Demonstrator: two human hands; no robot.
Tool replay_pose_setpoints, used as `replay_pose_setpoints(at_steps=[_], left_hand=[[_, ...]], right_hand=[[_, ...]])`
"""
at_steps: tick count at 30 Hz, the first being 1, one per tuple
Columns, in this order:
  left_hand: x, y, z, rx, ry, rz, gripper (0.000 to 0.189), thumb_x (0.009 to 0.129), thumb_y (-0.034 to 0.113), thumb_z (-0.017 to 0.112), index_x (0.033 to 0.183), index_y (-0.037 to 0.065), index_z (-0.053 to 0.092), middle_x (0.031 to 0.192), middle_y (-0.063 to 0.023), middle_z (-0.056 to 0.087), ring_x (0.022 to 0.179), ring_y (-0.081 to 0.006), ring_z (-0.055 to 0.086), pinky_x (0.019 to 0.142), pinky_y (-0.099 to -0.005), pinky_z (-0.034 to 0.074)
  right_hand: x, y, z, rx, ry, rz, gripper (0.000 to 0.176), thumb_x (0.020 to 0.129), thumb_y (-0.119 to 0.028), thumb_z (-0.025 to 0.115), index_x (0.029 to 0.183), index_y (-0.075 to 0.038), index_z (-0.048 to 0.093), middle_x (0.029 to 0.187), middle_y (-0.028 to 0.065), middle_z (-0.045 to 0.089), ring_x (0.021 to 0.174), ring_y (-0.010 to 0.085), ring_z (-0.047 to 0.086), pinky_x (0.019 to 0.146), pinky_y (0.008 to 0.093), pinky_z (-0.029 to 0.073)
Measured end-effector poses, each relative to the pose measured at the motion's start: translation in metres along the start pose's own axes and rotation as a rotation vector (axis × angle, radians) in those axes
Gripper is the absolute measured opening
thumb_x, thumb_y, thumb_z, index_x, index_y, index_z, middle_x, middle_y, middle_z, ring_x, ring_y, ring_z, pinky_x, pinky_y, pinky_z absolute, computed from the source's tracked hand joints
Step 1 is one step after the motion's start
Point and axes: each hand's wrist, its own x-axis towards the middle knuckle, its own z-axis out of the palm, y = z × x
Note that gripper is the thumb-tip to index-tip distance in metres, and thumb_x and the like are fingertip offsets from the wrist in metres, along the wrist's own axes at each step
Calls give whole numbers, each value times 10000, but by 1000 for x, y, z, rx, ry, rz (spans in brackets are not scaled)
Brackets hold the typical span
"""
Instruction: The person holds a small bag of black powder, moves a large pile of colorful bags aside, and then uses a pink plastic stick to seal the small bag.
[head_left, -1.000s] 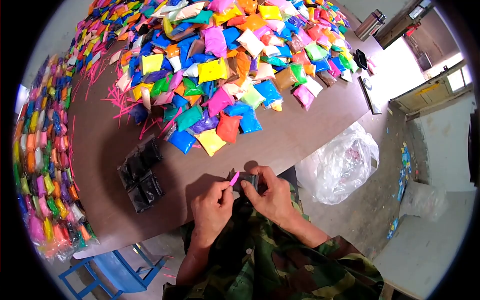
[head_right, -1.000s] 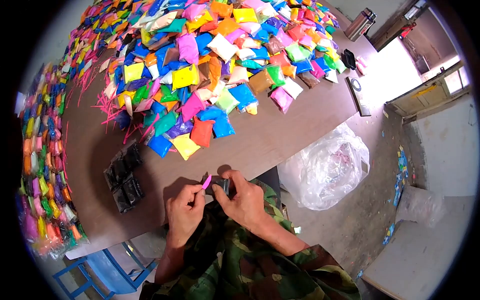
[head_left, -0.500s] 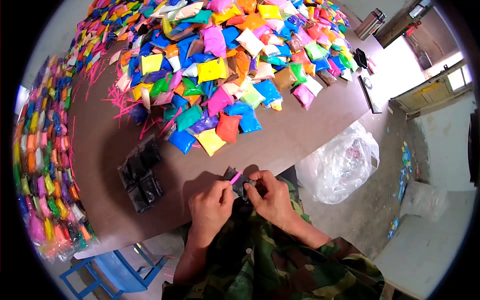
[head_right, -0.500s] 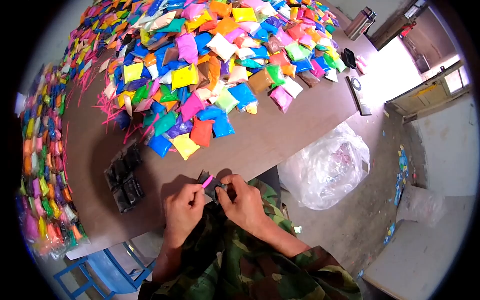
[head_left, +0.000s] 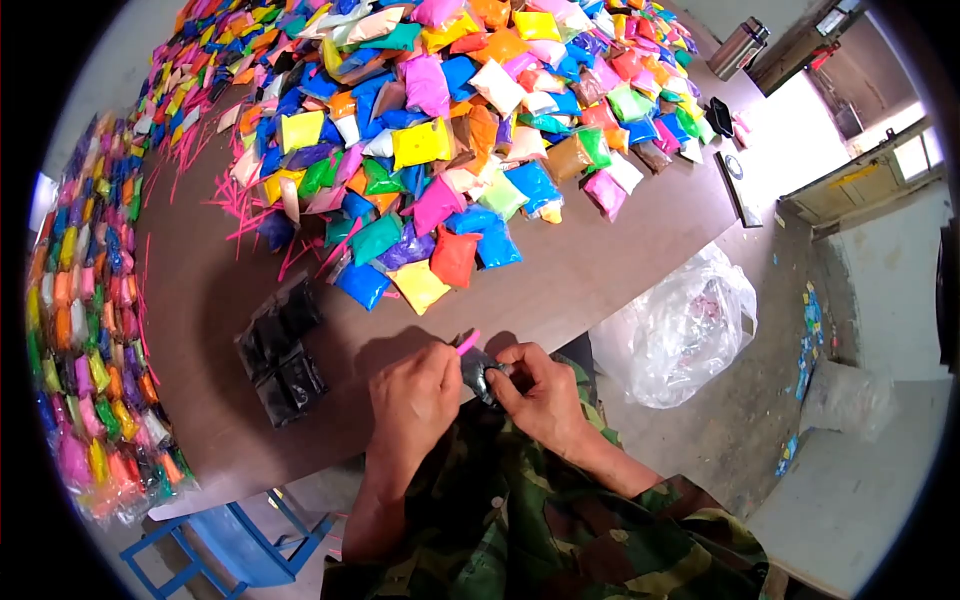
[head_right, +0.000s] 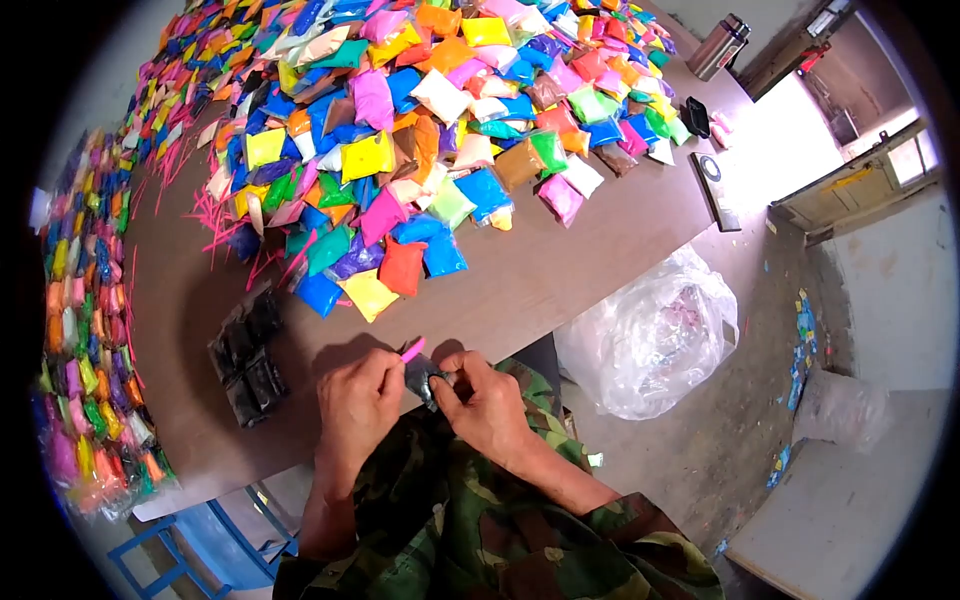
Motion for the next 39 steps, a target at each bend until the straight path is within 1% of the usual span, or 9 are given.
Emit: replay_pose_setpoints(at_steps=[9, 16, 17, 20, 24, 31, 34, 35, 39], left_hand=[[-14, 12, 4, -73, -66, 33, 34, 910, 99, 693, 912, 87, 661, 750, -135, 678, 687, -360, 678, 605, -464, 527], [-13, -20, 7, -57, 159, -63, 46, 910, 55, 727, 903, 48, 683, 645, -137, 635, 519, -267, 634, 495, -375, 457], [-18, -17, 2, -101, 85, -166, 57, 906, 75, 728, 932, 71, 678, 746, -143, 705, 639, -352, 689, 539, -430, 521], [-31, -2, 8, -300, 138, -119, 68, 902, 47, 749, 921, 30, 686, 621, -105, 619, 505, -136, 605, 506, -303, 459], [-29, -13, 16, -177, 133, -44, 69, 914, 76, 732, 947, 38, 685, 679, -168, 659, 577, -316, 681, 541, -398, 512], [-28, -26, 4, -233, 174, -244, 73, 919, 54, 732, 930, 34, 662, 624, -118, 606, 501, -196, 580, 500, -336, 447], [-37, -29, 2, -236, 205, -258, 68, 920, 46, 731, 934, 29, 666, 607, -99, 575, 498, -127, 515, 497, -302, 429], [-38, -28, 2, -235, 211, -257, 64, 921, 46, 730, 934, 30, 669, 608, -98, 574, 500, -124, 512, 497, -301, 430], [-40, -27, 0, -236, 229, -273, 57, 919, 42, 731, 928, 30, 676, 606, -91, 570, 504, -118, 507, 499, -297, 430]], right_hand=[[-1, 8, 4, 37, 28, -14, 215, 866, -48, 797, 985, -8, 623, 687, 85, 653, 567, 112, 595, 517, 285, 477], [-1, 6, 5, 71, 59, 43, 209, 884, -67, 797, 928, -7, 602, 647, 44, 639, 576, 55, 560, 513, 266, 475], [-1, 5, 6, 65, 71, 49, 212, 886, -70, 796, 909, -8, 595, 642, 43, 634, 578, 48, 553, 514, 263, 473], [-2, 4, 7, 54, 96, 68, 232, 894, -80, 795, 857, -11, 577, 631, 40, 622, 584, 31, 533, 513, 257, 463], [-1, 5, 11, 96, 80, 89, 251, 902, -92, 794, 814, -16, 572, 626, 36, 615, 593, 18, 517, 512, 251, 453], [-5, -4, -4, -154, -43, 32, 233, 874, -115, 811, 794, -31, 609, 663, 90, 637, 536, 153, 594, 515, 294, 468], [6, -5, -15, -277, 54, -383, 124, 872, -61, 789, 864, -28, 669, 795, 80, 677, 645, 192, 629, 580, 310, 490], [10, -7, -19, -292, 12, -415, 152, 831, -31, 774, 973, -56, 724, 1051, 115, 702, 903, 295, 676, 713, 379, 539], [36, -15, -21, -392, -194, -666, 296, 827, -77, 738, 1123, -86, 728, 1299, 141, 601, 1247, 371, 561, 996, 475, 477]])
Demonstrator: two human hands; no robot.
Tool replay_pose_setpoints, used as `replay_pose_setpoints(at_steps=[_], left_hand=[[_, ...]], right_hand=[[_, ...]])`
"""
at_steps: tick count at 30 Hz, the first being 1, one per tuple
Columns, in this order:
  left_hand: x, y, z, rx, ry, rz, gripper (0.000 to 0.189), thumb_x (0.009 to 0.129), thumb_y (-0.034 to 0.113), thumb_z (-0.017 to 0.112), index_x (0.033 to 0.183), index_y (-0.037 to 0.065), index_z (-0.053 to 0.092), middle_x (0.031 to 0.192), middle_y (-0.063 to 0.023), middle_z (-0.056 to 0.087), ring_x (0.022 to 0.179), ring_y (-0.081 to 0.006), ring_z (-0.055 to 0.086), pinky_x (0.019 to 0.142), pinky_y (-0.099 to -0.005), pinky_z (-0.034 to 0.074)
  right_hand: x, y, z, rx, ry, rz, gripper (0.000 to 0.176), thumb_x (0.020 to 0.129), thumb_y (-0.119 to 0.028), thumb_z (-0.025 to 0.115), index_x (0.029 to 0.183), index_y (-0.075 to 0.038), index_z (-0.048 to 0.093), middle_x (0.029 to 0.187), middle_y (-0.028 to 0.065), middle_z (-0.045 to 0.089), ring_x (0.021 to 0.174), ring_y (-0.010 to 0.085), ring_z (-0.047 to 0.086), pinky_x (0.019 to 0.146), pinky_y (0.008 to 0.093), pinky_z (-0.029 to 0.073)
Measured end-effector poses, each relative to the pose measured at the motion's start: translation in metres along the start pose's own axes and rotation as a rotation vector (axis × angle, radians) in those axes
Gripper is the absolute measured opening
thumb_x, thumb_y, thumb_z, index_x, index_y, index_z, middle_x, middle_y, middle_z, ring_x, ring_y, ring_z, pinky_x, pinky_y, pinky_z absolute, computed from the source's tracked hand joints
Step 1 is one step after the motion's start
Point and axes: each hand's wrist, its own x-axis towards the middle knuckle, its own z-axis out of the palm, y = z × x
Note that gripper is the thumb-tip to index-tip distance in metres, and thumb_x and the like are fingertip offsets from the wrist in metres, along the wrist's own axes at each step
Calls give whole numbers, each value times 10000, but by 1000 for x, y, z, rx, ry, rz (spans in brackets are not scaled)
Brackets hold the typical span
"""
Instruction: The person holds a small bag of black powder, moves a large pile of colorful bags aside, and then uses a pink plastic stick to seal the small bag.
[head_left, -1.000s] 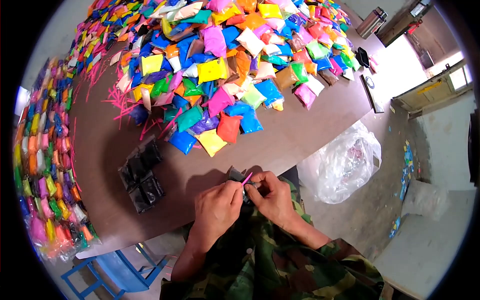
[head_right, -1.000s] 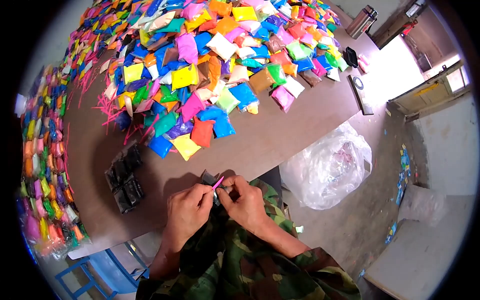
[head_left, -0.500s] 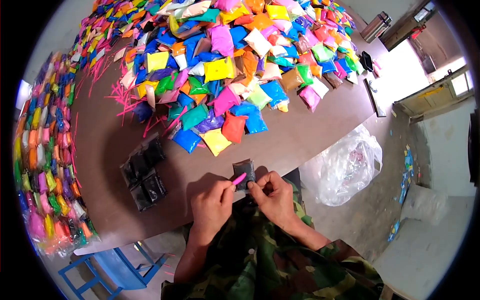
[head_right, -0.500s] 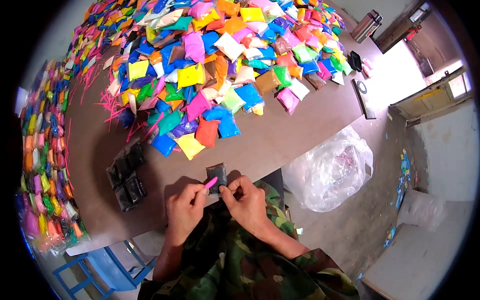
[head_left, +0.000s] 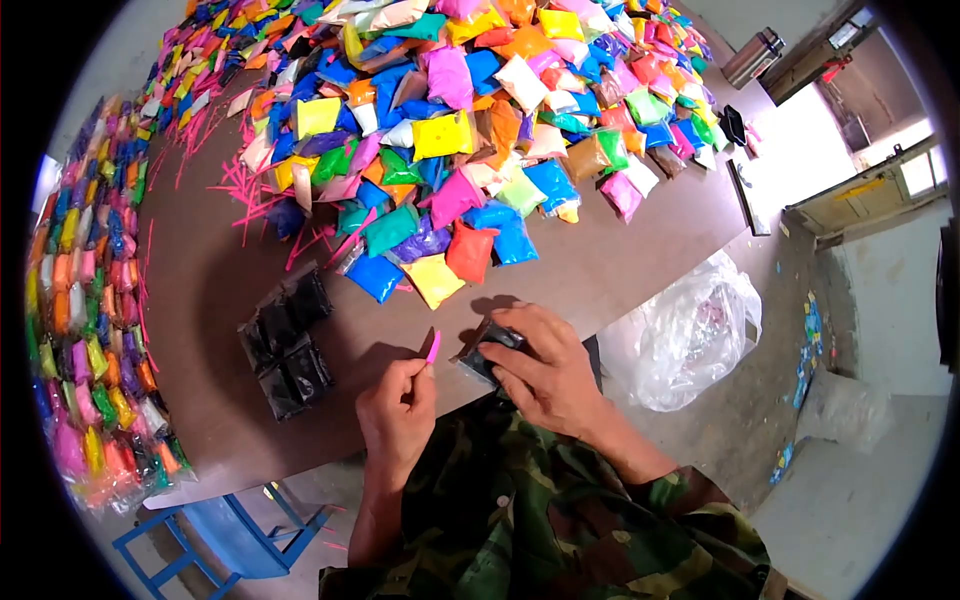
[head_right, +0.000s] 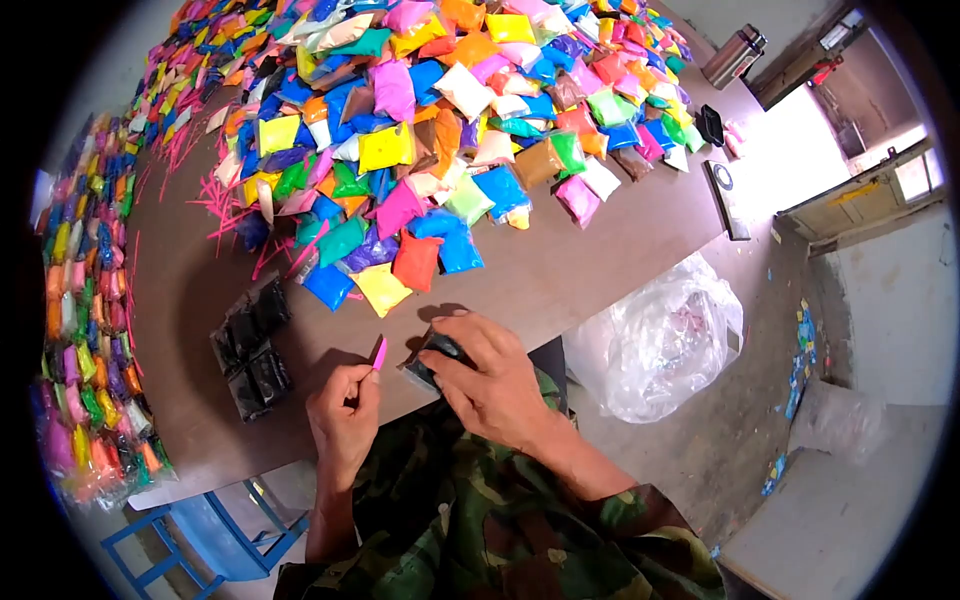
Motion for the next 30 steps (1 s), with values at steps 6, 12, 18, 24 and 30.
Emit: replay_pose_setpoints(at_steps=[6, 12, 18, 24, 30], left_hand=[[-10, 0, -4, 41, 18, 15, 58, 909, 19, 740, 914, 10, 683, 584, -28, 541, 532, -52, 455, 492, -258, 383], [-12, 21, 12, -73, -15, 10, 53, 910, 7, 739, 921, 6, 688, 579, 1, 542, 545, -18, 451, 486, -241, 375], [4, 25, 43, 36, -116, 137, 89, 921, 75, 726, 894, 35, 651, 607, -133, 613, 484, -249, 600, 478, -374, 429], [23, 8, 30, 187, -76, 181, 74, 912, 70, 722, 898, 29, 662, 616, -147, 613, 504, -290, 621, 500, -392, 456], [8, 36, 31, 108, -140, 222, 90, 912, 79, 723, 883, 53, 642, 627, -148, 617, 524, -310, 628, 501, -412, 468]], right_hand=[[-4, 4, 0, -136, -1, 44, 347, 806, -203, 800, 1133, -101, 739, 1255, 92, 617, 1177, 326, 585, 961, 436, 453], [-20, 4, 7, -103, 115, 118, 390, 746, -210, 851, 1107, -106, 748, 1155, 81, 624, 1014, 287, 608, 825, 425, 481], [-26, 7, 11, -100, 160, 88, 417, 675, -134, 886, 1074, -106, 771, 1052, 83, 650, 943, 281, 626, 771, 380, 521], [-26, 6, 14, -110, 188, 89, 369, 694, -145, 870, 1050, -117, 772, 1016, 53, 633, 929, 264, 614, 765, 381, 502], [-27, 6, 18, -111, 214, 99, 333, 723, -176, 858, 1039, -123, 767, 1010, 42, 609, 921, 256, 598, 748, 383, 474]])
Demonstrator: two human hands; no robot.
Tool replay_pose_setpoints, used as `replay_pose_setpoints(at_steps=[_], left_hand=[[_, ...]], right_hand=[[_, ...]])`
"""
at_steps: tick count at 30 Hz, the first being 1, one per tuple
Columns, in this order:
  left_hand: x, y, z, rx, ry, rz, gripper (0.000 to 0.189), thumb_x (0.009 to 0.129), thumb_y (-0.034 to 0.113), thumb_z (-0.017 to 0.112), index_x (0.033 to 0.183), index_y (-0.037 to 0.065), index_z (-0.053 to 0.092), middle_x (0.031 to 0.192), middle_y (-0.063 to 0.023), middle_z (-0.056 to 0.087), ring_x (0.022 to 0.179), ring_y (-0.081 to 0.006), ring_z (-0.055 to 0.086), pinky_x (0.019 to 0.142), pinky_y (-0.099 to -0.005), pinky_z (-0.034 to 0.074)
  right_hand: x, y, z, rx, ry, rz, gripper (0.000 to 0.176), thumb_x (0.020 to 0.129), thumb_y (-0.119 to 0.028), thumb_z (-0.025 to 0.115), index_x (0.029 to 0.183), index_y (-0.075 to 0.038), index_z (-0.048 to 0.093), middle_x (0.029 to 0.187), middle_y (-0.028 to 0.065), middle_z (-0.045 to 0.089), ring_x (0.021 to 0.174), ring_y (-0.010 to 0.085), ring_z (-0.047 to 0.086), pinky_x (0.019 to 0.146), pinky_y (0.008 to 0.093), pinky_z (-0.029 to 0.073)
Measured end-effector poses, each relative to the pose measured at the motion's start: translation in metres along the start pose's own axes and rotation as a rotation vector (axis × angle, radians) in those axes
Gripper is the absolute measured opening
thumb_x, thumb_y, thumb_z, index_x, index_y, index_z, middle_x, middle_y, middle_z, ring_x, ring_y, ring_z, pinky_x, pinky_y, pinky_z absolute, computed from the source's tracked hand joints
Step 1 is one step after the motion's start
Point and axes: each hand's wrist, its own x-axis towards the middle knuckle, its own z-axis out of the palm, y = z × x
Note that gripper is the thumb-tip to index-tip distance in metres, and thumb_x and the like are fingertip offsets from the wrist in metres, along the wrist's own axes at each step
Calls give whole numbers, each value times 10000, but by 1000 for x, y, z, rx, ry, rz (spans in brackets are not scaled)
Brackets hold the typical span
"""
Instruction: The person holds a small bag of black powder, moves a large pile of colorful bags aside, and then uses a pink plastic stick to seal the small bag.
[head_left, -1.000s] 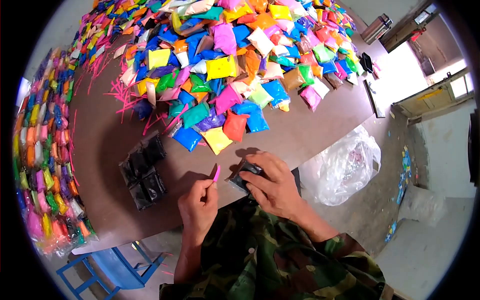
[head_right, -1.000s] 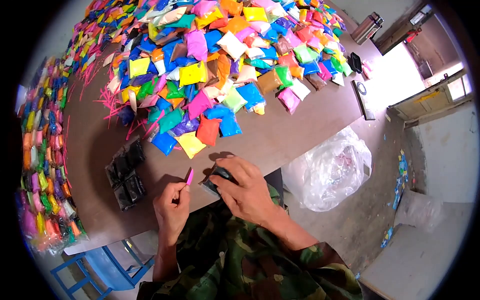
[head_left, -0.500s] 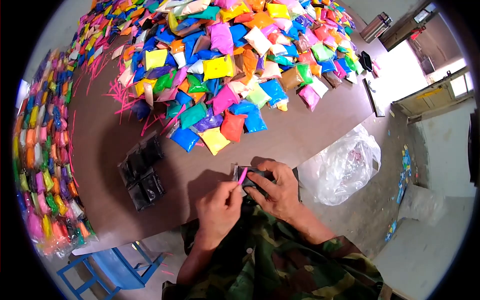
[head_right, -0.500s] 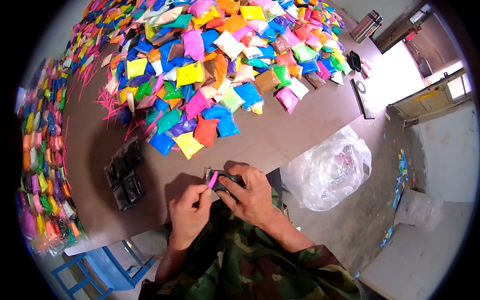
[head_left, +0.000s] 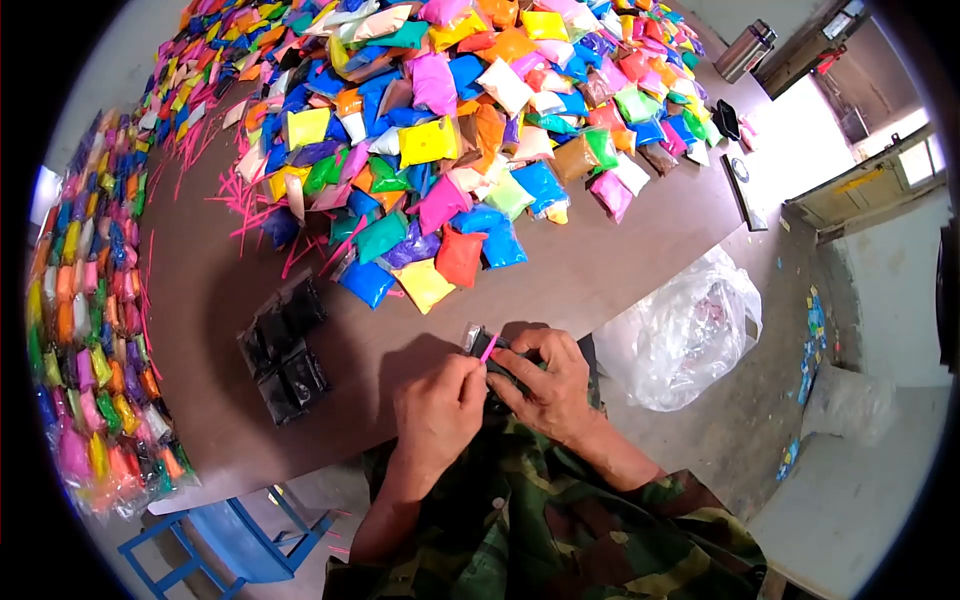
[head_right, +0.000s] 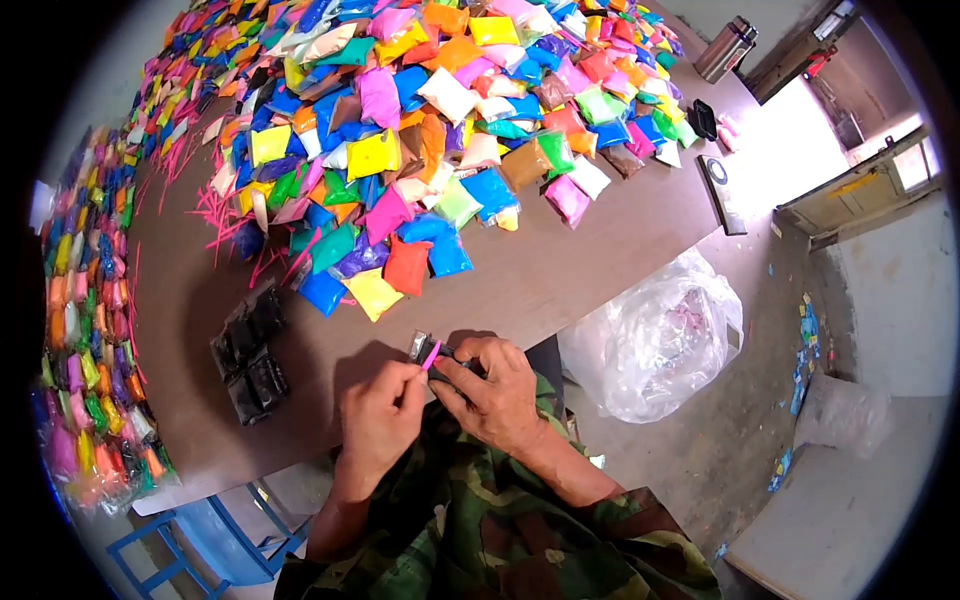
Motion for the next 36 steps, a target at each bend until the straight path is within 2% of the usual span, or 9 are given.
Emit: replay_pose_setpoints(at_steps=[2, 6, 10, 13, 19, 23, 25, 32, 36], left_hand=[[-2, -8, 7, 42, 24, 29, 101, 917, 103, 713, 865, 63, 637, 644, -162, 633, 590, -391, 654, 518, -478, 481], [5, -33, -5, 178, 35, -32, 85, 919, 97, 714, 876, 57, 651, 662, -163, 644, 585, -371, 661, 519, -454, 486], [-2, -16, -10, 8, 43, -59, 70, 913, 73, 721, 898, 44, 658, 631, -155, 616, 542, -319, 655, 505, -412, 472], [-13, -11, 2, 12, 47, 28, 73, 915, 90, 719, 897, 54, 657, 624, -148, 621, 541, -327, 650, 499, -430, 470], [-2, -33, -11, 141, 49, -38, 69, 922, 95, 710, 895, 63, 656, 637, -141, 633, 561, -343, 657, 497, -435, 470], [-9, -9, -2, -42, 13, -12, 66, 926, 109, 707, 906, 68, 660, 676, -150, 657, 597, -365, 666, 539, -453, 496], [-10, -13, 3, 53, -17, 3, 52, 927, 120, 675, 898, 88, 647, 709, -155, 680, 642, -379, 681, 574, -493, 523], [-5, -22, -16, 114, 2, -117, 43, 935, 114, 667, 902, 99, 642, 690, -158, 664, 630, -375, 674, 537, -476, 512], [-14, -16, -1, 43, 25, 43, 66, 912, 93, 714, 895, 81, 651, 636, -153, 637, 571, -371, 660, 511, -460, 487]], right_hand=[[0, 1, 0, 6, 7, -2, 333, 716, -171, 860, 1031, -120, 766, 1005, 40, 609, 914, 254, 601, 741, 382, 474], [-1, 1, 4, 21, 43, -4, 337, 701, -163, 868, 1019, -119, 763, 986, 32, 606, 880, 249, 605, 727, 381, 474], [0, 2, 7, 22, 60, -7, 343, 693, -162, 873, 1014, -119, 758, 978, 26, 605, 861, 247, 607, 720, 379, 473], [-1, 2, 7, 16, 64, -2, 349, 687, -160, 876, 1012, -120, 754, 973, 25, 605, 859, 248, 607, 718, 378, 471], [2, 0, 5, 27, 66, -1, 349, 683, -144, 877, 1009, -120, 755, 956, 23, 605, 849, 246, 602, 716, 375, 468], [1, 0, 6, 16, 75, 5, 375, 654, -100, 893, 1002, -93, 755, 939, 42, 643, 847, 248, 634, 724, 358, 497], [1, -1, 4, 14, 71, 8, 376, 650, -101, 895, 998, -92, 753, 936, 42, 643, 848, 248, 634, 724, 358, 498], [-1, 2, 13, 16, 107, -8, 365, 666, -134, 896, 997, -122, 743, 937, 22, 609, 823, 239, 596, 693, 366, 469], [-2, 1, 10, -5, 78, -2, 373, 662, -148, 905, 997, -119, 744, 945, 24, 609, 833, 241, 595, 697, 370, 470]])
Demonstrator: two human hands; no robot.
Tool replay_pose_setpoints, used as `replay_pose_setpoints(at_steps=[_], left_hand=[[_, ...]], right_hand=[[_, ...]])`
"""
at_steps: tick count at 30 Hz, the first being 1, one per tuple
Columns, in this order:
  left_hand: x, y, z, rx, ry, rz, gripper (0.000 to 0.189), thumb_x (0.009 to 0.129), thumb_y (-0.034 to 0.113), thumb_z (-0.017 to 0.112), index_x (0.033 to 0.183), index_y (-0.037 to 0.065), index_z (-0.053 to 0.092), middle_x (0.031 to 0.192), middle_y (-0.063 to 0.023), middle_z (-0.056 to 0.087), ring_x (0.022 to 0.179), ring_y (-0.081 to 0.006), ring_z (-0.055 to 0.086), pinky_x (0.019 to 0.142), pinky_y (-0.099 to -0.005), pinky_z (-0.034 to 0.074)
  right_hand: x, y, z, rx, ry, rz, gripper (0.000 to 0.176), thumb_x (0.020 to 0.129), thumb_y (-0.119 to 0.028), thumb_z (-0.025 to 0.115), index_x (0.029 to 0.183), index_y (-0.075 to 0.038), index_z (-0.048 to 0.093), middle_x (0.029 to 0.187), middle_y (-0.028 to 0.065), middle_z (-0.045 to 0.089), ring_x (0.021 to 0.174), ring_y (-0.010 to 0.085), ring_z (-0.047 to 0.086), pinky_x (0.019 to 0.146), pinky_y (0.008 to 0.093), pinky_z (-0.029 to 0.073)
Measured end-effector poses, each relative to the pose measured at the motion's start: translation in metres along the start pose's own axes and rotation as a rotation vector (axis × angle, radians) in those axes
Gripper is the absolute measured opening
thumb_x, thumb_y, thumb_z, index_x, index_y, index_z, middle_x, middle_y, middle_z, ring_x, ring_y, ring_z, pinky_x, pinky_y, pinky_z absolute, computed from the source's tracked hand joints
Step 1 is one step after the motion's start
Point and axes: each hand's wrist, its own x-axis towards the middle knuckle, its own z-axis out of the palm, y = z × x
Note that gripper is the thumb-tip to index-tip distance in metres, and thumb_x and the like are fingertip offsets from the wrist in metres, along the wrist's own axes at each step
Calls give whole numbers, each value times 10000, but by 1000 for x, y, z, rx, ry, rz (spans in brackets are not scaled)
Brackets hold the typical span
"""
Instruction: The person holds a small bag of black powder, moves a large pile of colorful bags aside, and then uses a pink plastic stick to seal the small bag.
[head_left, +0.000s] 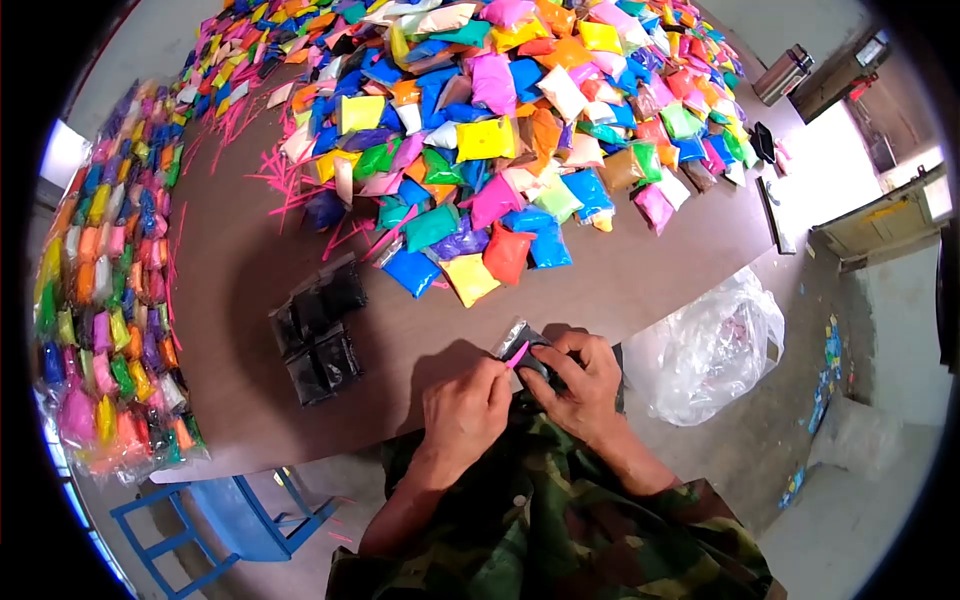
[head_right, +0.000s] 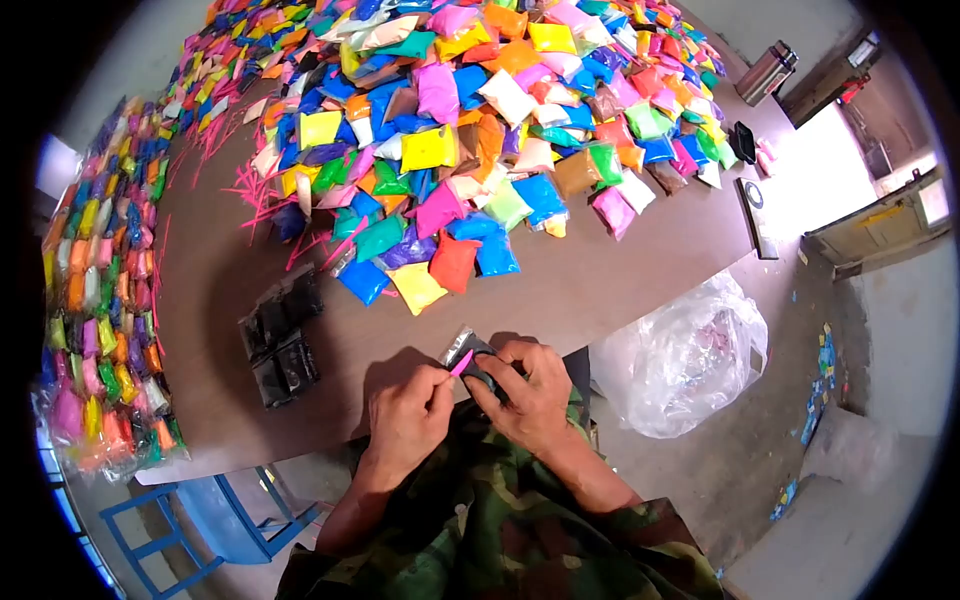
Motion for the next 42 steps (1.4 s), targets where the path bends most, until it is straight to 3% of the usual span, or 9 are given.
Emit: replay_pose_setpoints(at_steps=[3, 7, 8, 11, 19, 23, 28, 34, 42], left_hand=[[1, -14, -10, 104, 2, -123, 72, 910, 105, 721, 893, 83, 655, 662, -165, 645, 602, -379, 665, 519, -475, 489], [-11, -15, -31, -70, 168, -126, 55, 925, 90, 712, 943, 49, 678, 598, -105, 587, 487, -191, 582, 477, -349, 441], [-11, -17, -44, 40, 225, -29, 58, 945, 96, 708, 957, 44, 685, 606, -35, 560, 540, -79, 509, 513, -272, 419], [-28, -39, -75, -9, 439, -201, 66, 973, 124, 692, 968, 58, 689, 673, 6, 571, 609, -51, 521, 549, -250, 424], [-54, -128, -165, 35, 835, -554, 174, 1011, 207, 661, 1020, 38, 703, 771, 1, 654, 659, -75, 563, 589, -242, 428], [-68, -171, -179, 16, 911, -564, 193, 1011, 222, 668, 1033, 32, 692, 830, -23, 664, 676, -82, 569, 613, -254, 453], [-86, -207, -175, 54, 840, -646, 172, 1011, 201, 659, 1036, 32, 677, 835, -28, 649, 691, -94, 581, 646, -268, 484], [-79, -196, -175, 9, 809, -671, 161, 1008, 182, 653, 1002, 22, 664, 831, -37, 641, 684, -105, 587, 641, -270, 479], [-77, -189, -177, -3, 782, -676, 146, 1004, 152, 647, 976, 10, 663, 800, -48, 633, 676, -107, 583, 629, -278, 475]], right_hand=[[0, 0, -1, -11, -26, -12, 381, 665, -161, 903, 1008, -119, 743, 960, 25, 608, 845, 245, 599, 711, 373, 479], [7, -5, -11, -36, -127, 0, 396, 682, -170, 891, 1040, -115, 730, 988, 34, 622, 873, 257, 621, 727, 387, 492], [8, -7, -14, -41, -154, 10, 397, 689, -171, 886, 1047, -113, 725, 998, 38, 627, 881, 262, 628, 732, 391, 497], [14, -11, -21, -104, -177, 36, 380, 711, -163, 861, 1056, -101, 716, 1042, 60, 653, 889, 279, 646, 745, 409, 509], [43, -54, 9, 433, -269, 326, 199, 902, -115, 745, 1054, 11, 718, 839, 149, 686, 685, 275, 679, 608, 333, 535], [61, -76, 62, 457, -339, 264, 112, 909, -138, 715, 951, -34, 704, 765, 131, 636, 707, 307, 648, 603, 414, 516], [70, -88, 109, 320, -390, 195, 170, 909, -190, 699, 868, -38, 634, 813, 159, 680, 767, 378, 666, 646, 509, 519], [74, -96, 122, 203, -366, 139, 231, 884, -191, 762, 1032, -42, 665, 819, 168, 718, 717, 366, 703, 620, 441, 554], [72, -105, 113, 185, -329, 28, 219, 878, -220, 763, 942, -72, 614, 893, 98, 669, 717, 339, 682, 593, 443, 545]])
